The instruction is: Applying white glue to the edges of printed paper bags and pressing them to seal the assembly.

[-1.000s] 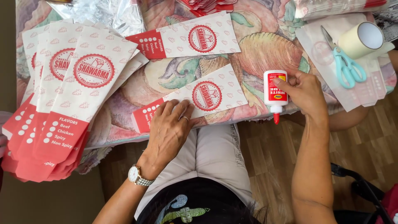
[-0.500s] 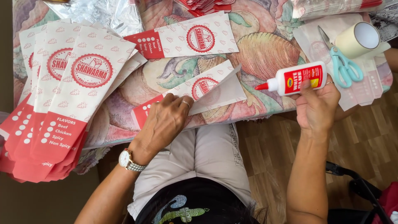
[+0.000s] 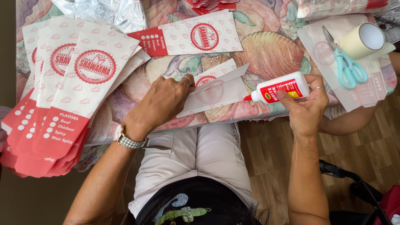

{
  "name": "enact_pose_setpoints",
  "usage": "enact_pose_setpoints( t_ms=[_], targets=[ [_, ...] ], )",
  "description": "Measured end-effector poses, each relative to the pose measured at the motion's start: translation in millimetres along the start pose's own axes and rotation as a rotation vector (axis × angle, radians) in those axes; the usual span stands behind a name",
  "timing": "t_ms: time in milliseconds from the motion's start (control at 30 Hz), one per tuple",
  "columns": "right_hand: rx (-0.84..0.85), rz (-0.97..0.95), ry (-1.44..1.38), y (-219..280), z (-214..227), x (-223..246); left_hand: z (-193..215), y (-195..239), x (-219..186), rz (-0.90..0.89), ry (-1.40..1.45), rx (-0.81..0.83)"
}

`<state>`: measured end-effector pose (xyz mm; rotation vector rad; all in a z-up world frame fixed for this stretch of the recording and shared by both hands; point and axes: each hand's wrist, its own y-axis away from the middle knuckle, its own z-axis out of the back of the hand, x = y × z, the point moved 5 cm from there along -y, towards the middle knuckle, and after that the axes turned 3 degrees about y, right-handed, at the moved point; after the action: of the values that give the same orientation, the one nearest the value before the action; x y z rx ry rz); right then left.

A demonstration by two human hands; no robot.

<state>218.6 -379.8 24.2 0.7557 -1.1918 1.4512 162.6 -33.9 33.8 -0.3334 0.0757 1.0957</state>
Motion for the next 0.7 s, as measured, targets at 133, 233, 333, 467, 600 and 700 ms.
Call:
enact_pose_setpoints(
  t_ms=[133,233,333,467,600,700],
  targets=[
    [0.015,0.008,0.027,5.6,-14.1,2.5,12.1,-8.2,-0.4,0.022,0.052,0.037],
    [0.068,0.047,-0.100,10.8,-31.3,3.1,26.2,-13.4,-1.0,0.173,0.164,0.140],
    [0.121,0.052,-0.104,18.3,-54.1,13.1,22.5,-14.0,5.0,0.171,0.196,0.133],
    [0.193,0.119,-0.085,32.1,-87.1,39.4,23.5,-18.1,9.0,0.179,0.281,0.180],
    [0.266,0.150,-0.095,40.4,-115.1,47.0,27.5,-21.8,13.9,0.207,0.405,0.189],
    [0.300,0.189,-0.095,51.2,-139.7,58.5,17.1,-26.3,22.9,0.203,0.440,0.195]
  ],
)
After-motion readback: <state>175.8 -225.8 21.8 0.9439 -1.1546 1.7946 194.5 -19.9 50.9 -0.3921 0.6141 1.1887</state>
